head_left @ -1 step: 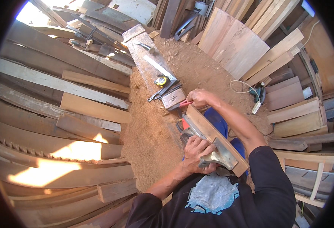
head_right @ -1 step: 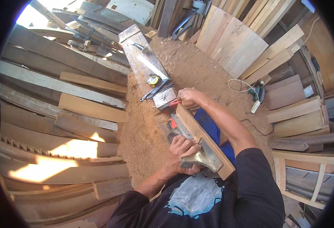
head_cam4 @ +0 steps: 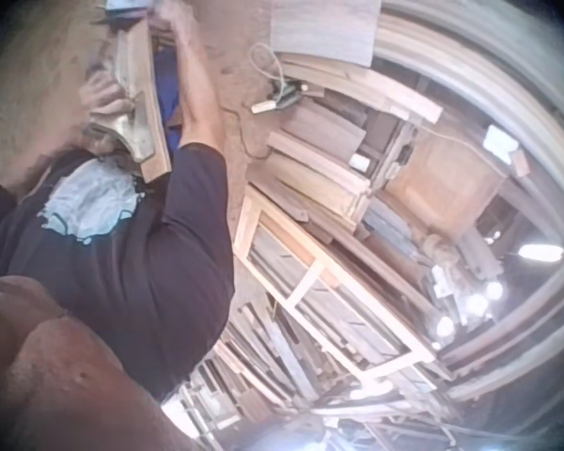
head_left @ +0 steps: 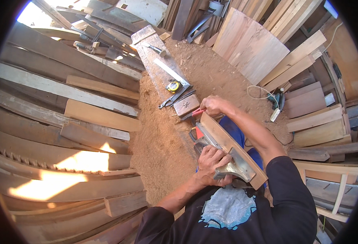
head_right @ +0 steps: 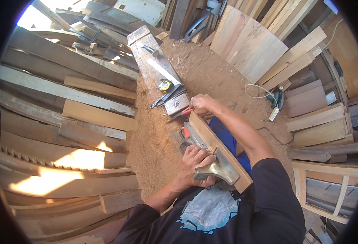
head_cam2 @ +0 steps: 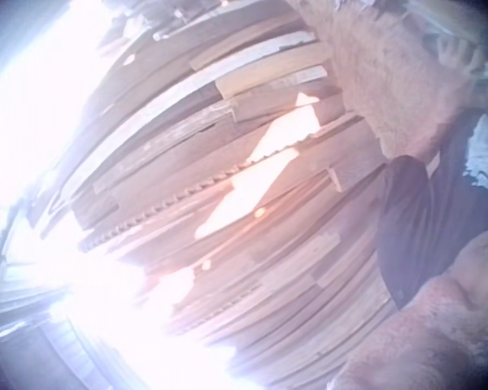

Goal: The person cleans and maintains a red hand-planer by hand and with pliers, using a metal ruler and a hammer to align parts.

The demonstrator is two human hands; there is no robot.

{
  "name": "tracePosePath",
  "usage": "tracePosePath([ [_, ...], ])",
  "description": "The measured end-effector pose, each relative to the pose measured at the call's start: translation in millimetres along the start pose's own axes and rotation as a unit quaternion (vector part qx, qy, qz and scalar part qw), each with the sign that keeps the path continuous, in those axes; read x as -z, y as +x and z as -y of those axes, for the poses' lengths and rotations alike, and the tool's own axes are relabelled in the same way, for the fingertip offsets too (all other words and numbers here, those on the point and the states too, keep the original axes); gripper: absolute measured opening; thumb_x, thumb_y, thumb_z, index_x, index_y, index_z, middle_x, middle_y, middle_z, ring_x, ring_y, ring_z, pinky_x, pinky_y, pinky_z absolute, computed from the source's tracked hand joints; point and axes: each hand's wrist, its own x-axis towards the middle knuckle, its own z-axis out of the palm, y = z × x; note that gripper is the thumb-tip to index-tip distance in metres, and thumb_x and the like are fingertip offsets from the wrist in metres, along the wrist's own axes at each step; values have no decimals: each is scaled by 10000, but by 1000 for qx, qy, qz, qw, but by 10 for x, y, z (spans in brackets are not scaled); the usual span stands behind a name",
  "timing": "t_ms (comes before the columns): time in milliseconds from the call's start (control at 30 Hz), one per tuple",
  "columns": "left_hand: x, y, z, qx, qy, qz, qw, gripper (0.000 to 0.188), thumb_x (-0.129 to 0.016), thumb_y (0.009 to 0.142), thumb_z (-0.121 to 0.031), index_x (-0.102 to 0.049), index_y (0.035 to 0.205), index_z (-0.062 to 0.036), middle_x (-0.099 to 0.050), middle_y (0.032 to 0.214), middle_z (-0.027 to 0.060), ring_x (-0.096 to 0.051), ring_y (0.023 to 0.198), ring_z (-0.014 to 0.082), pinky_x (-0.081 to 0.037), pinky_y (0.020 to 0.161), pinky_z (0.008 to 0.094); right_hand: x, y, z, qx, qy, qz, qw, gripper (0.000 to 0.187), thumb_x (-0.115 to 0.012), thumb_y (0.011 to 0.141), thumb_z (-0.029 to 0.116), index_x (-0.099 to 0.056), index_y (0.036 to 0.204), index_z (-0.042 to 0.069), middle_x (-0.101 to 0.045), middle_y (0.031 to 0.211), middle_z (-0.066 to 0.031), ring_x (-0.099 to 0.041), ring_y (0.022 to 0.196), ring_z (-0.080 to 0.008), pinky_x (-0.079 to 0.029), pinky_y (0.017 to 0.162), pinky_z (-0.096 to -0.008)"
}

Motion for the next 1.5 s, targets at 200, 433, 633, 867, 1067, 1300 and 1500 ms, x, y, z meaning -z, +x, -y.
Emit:
tracePosePath([
  [200,-43,-4,82,6,-20,-17,1000,510,-726,621,-403,-656,1024,-100,-617,917,85,-606,832,304,-461,833,458,-429,276,-431,27,41,-101,994,314,-706,810,140,-782,1108,79,-750,1058,-231,-710,1051,-406,-558,945,-476],
  [433,-50,-86,176,7,-7,-12,1000,527,-720,635,-426,-652,1041,-97,-610,903,89,-608,828,309,-462,819,464,-451,120,-164,-73,-8,-143,987,328,-733,895,265,-762,1206,163,-703,1263,-164,-624,1239,-393,-492,1049,-530],
  [633,-8,14,197,18,-20,-15,1000,487,-709,649,-400,-667,1038,-109,-622,901,83,-620,815,317,-467,810,466,-431,-19,-346,-136,33,-287,948,417,-730,904,319,-724,1267,115,-677,1296,-190,-612,1248,-388,-470,1078,-534],
  [867,-47,-150,536,45,-77,-52,995,468,-611,765,-440,-708,976,-34,-684,921,138,-645,866,333,-491,825,473,-193,-1464,-121,-121,292,-401,860,327,-652,964,230,-709,1196,6,-734,1065,-171,-705,964,-250,-549,884,-384],
  [1067,37,-164,533,132,-153,-74,976,466,-570,828,-394,-704,989,23,-684,955,181,-638,901,325,-510,824,446,-904,-2786,204,-166,424,-368,811,208,-629,975,187,-686,978,-13,-711,825,-155,-677,761,-272,-541,742,-387],
  [1300,-83,82,549,163,-136,-61,975,327,-501,837,-183,-692,979,40,-686,965,168,-640,916,270,-499,851,411,-1558,-2434,814,3,264,-177,948,514,-687,928,364,-656,1271,-17,-699,1156,-300,-680,1108,-442,-524,989,-497],
  [1500,-182,460,600,282,-127,-68,948,332,-474,972,-201,-651,1108,45,-663,1071,140,-581,956,229,-468,888,397,-1581,-1931,848,28,250,-210,945,654,-723,897,408,-577,1359,-31,-661,1271,-301,-634,1204,-445,-504,1033,-505],
])
